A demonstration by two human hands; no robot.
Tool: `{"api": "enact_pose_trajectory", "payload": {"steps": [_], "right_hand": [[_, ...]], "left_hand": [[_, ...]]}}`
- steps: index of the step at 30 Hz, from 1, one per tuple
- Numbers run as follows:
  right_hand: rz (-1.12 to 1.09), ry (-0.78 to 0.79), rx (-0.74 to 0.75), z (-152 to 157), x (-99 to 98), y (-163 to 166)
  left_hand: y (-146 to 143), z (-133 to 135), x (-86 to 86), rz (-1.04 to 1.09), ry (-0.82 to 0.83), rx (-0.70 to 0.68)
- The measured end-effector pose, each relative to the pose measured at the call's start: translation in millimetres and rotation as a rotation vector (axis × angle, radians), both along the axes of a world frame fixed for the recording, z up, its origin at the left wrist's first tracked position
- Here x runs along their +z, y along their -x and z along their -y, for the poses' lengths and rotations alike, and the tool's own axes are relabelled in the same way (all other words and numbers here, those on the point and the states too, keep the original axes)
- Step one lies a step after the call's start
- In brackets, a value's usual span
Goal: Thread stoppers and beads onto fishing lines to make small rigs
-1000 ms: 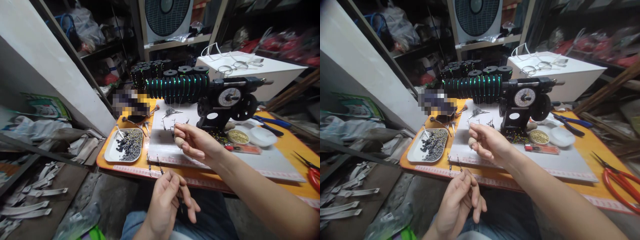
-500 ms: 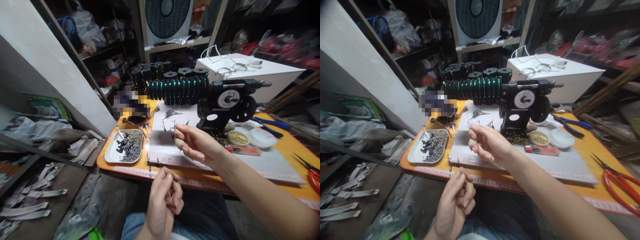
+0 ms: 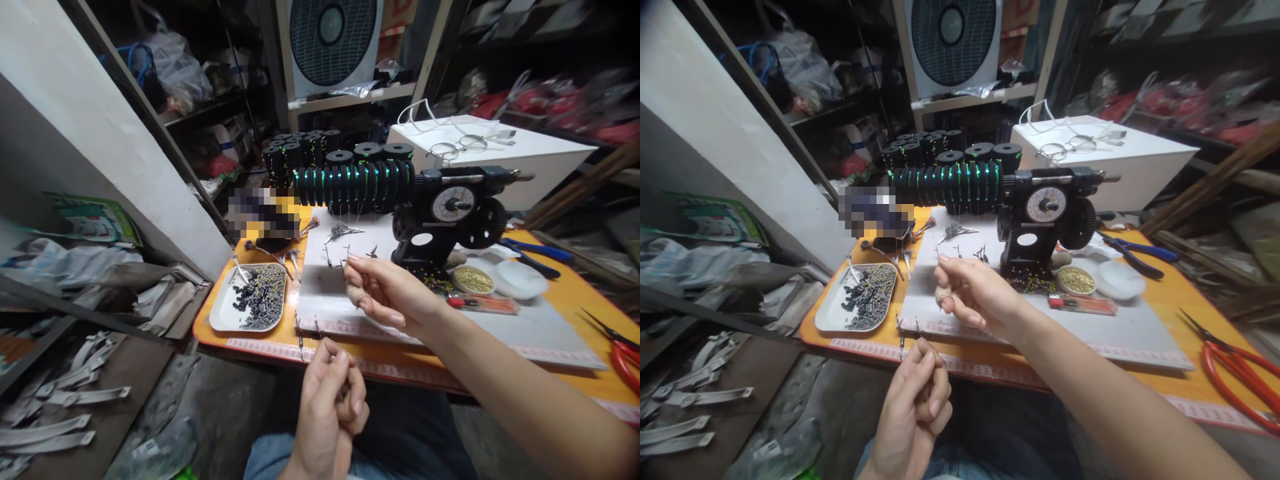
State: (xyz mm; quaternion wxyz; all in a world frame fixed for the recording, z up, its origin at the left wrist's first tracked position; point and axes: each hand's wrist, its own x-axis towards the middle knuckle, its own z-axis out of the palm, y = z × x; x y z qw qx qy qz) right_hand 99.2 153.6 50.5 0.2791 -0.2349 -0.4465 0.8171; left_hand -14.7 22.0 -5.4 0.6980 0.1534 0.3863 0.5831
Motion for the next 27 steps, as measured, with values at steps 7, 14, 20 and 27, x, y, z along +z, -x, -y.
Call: {"api": "enact_pose_trajectory", "payload": {"steps": [7, 14, 20, 27], "right_hand": [[0.332, -0.522, -0.244, -7, 28.6, 7], [0.427, -0.614, -0.244, -43, 26.6, 28], [0.356, -0.569, -0.204, -27, 27.5, 15], [0.161, -0.406, 0.024, 0, 40.6, 0]], "left_hand": [[19, 0, -9.3, -0.24, -0.127, -0.06], [34, 16, -17.0, -0.798, -0.174, -0.148], [58, 31, -4.0, -1.692, -0.535, 0.015], [32, -26, 31.1, -1.256, -0.506, 0.1]]}}
